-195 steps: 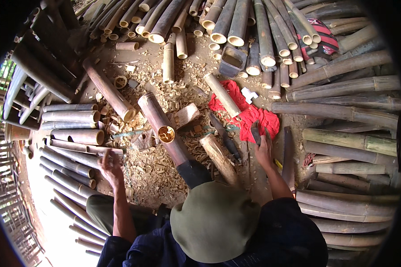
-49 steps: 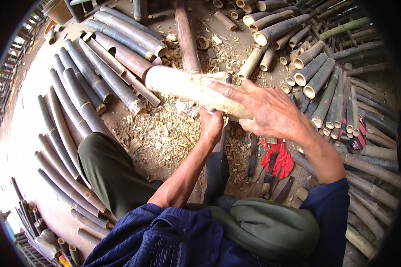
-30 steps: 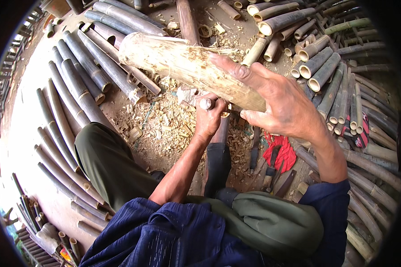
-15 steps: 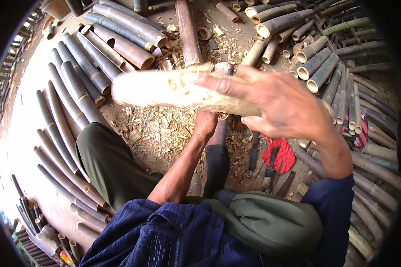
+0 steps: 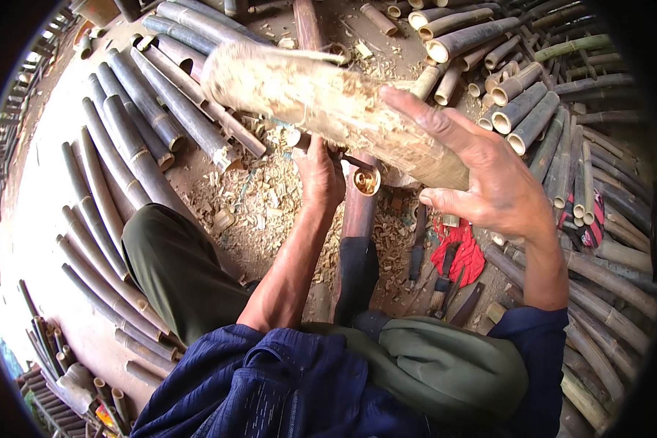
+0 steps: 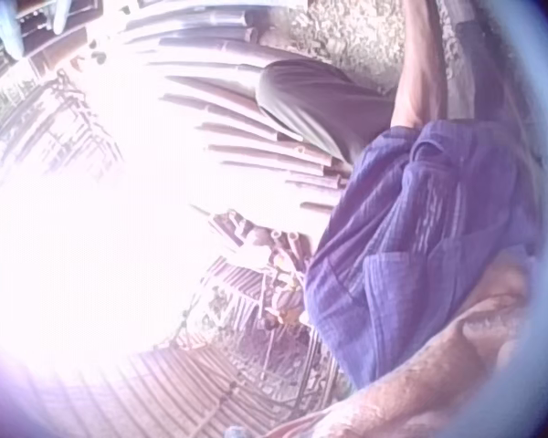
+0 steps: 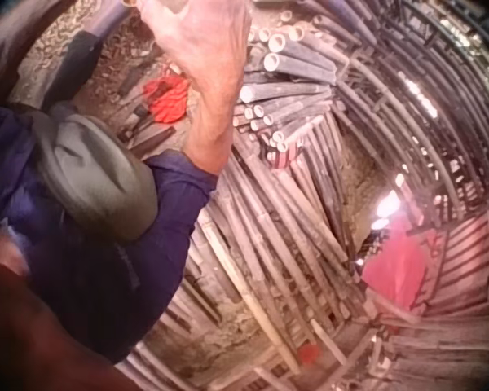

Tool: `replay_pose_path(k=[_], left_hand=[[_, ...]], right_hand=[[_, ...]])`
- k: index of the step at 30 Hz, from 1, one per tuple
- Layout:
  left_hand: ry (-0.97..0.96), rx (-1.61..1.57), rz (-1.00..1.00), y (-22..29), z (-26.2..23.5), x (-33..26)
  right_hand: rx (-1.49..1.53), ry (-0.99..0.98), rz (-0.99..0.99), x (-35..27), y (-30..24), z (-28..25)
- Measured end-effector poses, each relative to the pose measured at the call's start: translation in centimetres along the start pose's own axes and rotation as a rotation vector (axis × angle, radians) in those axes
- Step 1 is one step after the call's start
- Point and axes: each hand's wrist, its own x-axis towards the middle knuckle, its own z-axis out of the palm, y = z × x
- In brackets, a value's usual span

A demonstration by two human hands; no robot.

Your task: The person sits on the ground and uses a knife and a wooden mallet to carve the end of a bamboo pole. They repeatedly strike the knife to remove the inner pith and smooth the opening, occasionally inspecting the work and adjusting the bamboo's position.

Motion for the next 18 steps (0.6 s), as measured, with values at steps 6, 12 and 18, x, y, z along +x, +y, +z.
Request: replay_pose_path(k=[6, 12, 18], left_hand=[[0.002, 0.042, -0.096, -1.4, 1.1, -1.6], [-0.099, 0.09, -0.094, -2.4, -1.2, -3.6], [-0.08, 0.805, -0.157, -1.5, 0.8, -3.3]], right_hand=[[0.128, 0.07, 0.015, 0.5, -1.1, 0.2], [-0.184, -0.036, -0.035, 2.0, -1.2, 2.6], [-0.406, -0.002, -0.082, 1.9, 1.0, 4.2]])
